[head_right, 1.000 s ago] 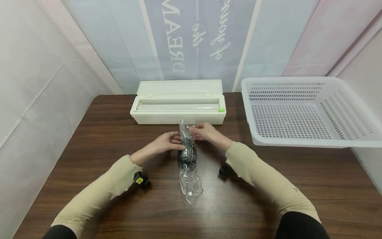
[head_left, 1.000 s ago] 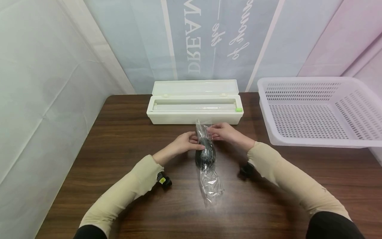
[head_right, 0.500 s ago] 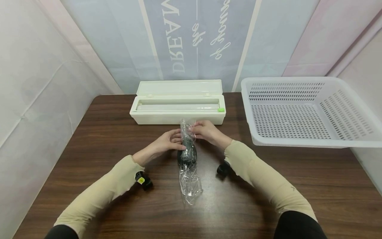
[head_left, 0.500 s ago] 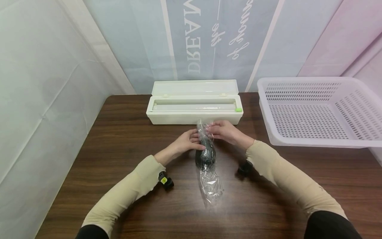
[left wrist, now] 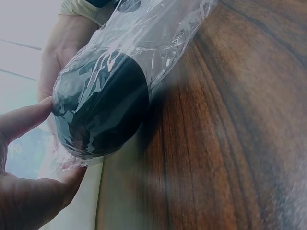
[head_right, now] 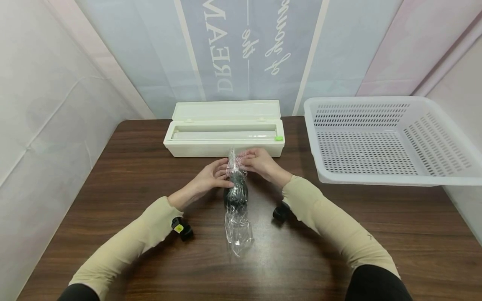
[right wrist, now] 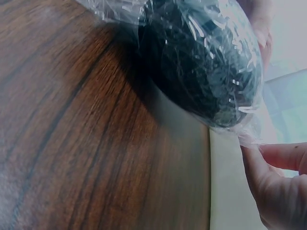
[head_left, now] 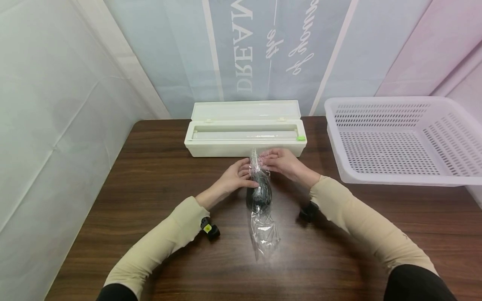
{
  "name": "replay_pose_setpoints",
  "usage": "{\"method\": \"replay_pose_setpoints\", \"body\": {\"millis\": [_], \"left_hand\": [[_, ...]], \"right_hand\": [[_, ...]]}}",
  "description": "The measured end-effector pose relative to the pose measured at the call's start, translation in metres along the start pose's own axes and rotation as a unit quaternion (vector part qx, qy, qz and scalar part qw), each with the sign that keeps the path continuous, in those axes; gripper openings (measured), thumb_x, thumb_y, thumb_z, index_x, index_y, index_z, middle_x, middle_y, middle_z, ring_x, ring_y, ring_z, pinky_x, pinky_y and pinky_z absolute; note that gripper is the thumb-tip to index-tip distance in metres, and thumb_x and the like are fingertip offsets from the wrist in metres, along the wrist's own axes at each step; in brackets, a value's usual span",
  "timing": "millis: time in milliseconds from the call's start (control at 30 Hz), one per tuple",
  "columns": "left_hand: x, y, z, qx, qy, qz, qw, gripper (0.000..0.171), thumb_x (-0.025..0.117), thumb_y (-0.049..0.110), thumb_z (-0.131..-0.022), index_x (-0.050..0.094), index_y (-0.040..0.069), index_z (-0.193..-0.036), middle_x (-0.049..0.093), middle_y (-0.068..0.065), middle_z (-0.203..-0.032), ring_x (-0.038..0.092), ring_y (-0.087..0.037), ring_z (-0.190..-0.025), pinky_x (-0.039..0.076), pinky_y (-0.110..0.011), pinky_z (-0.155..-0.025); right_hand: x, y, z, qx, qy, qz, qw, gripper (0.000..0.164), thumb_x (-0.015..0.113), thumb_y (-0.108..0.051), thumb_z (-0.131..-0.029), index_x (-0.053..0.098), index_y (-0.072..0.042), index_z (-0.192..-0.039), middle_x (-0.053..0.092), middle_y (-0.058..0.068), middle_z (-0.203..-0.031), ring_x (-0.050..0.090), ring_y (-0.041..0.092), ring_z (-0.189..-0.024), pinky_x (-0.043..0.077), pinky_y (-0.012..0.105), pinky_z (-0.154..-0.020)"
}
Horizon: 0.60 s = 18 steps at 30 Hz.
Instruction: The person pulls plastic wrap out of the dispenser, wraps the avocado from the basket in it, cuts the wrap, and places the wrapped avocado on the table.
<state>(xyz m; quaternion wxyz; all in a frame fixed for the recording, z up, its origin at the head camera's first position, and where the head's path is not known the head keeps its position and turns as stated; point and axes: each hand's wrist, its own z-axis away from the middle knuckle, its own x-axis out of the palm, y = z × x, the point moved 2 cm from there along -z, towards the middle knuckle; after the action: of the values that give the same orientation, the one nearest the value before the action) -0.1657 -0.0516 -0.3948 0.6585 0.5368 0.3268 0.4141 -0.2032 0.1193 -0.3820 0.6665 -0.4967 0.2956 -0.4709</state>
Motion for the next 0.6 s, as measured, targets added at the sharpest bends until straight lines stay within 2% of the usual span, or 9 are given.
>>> {"method": "replay_pose_setpoints", "body": {"millis": [133, 267, 367, 500, 600], "left_hand": [[0.0, 0.001, 0.0, 0.013, 0.009, -0.004, 0.9999, 0.087, 0.067, -0.012, -0.072, 0.015, -0.008, -0.141, 0.033, -0.026, -0.137, 0.036, -0.033, -0.127, 0.034, -0.028, -0.103], [-0.001, 0.001, 0.001, 0.018, 0.016, -0.005, 0.9997, 0.086, 0.066, -0.013, -0.073, 0.015, -0.007, -0.141, 0.033, -0.026, -0.138, 0.037, -0.033, -0.127, 0.035, -0.028, -0.102], [-0.002, 0.001, 0.001, 0.02, 0.017, -0.004, 0.9996, 0.085, 0.066, -0.014, -0.073, 0.016, -0.007, -0.141, 0.035, -0.026, -0.137, 0.038, -0.032, -0.126, 0.035, -0.028, -0.102], [-0.002, 0.002, 0.002, 0.026, 0.018, -0.005, 0.9995, 0.084, 0.066, -0.014, -0.073, 0.017, -0.007, -0.141, 0.036, -0.025, -0.137, 0.038, -0.033, -0.126, 0.035, -0.029, -0.103], [-0.001, 0.002, 0.002, 0.028, 0.018, -0.005, 0.9994, 0.083, 0.066, -0.013, -0.074, 0.017, -0.007, -0.141, 0.034, -0.025, -0.138, 0.036, -0.033, -0.127, 0.034, -0.029, -0.103]], "right_hand": [[0.002, -0.003, 0.002, -0.009, -0.002, 0.004, 1.0, 0.035, 0.046, 0.007, -0.091, 0.038, 0.017, -0.123, 0.052, 0.029, -0.119, 0.061, 0.008, -0.084, 0.05, 0.026, -0.085], [0.002, -0.005, 0.004, -0.018, 0.001, -0.002, 1.0, 0.033, 0.046, 0.008, -0.09, 0.039, 0.017, -0.121, 0.061, 0.02, -0.104, 0.061, 0.009, -0.083, 0.051, 0.025, -0.082], [0.002, -0.005, 0.006, -0.026, 0.0, -0.007, 1.0, 0.034, 0.047, 0.009, -0.089, 0.04, 0.017, -0.121, 0.062, 0.013, -0.099, 0.062, 0.01, -0.083, 0.051, 0.026, -0.081], [0.003, -0.005, 0.009, -0.04, -0.006, -0.001, 0.999, 0.038, 0.049, 0.011, -0.087, 0.039, 0.016, -0.123, 0.056, 0.025, -0.114, 0.062, 0.011, -0.087, 0.05, 0.028, -0.085], [0.004, -0.005, 0.011, -0.057, -0.002, 0.026, 0.998, 0.038, 0.054, 0.01, -0.085, 0.044, 0.015, -0.121, 0.055, 0.028, -0.116, 0.062, 0.011, -0.088, 0.05, 0.028, -0.084]]}}
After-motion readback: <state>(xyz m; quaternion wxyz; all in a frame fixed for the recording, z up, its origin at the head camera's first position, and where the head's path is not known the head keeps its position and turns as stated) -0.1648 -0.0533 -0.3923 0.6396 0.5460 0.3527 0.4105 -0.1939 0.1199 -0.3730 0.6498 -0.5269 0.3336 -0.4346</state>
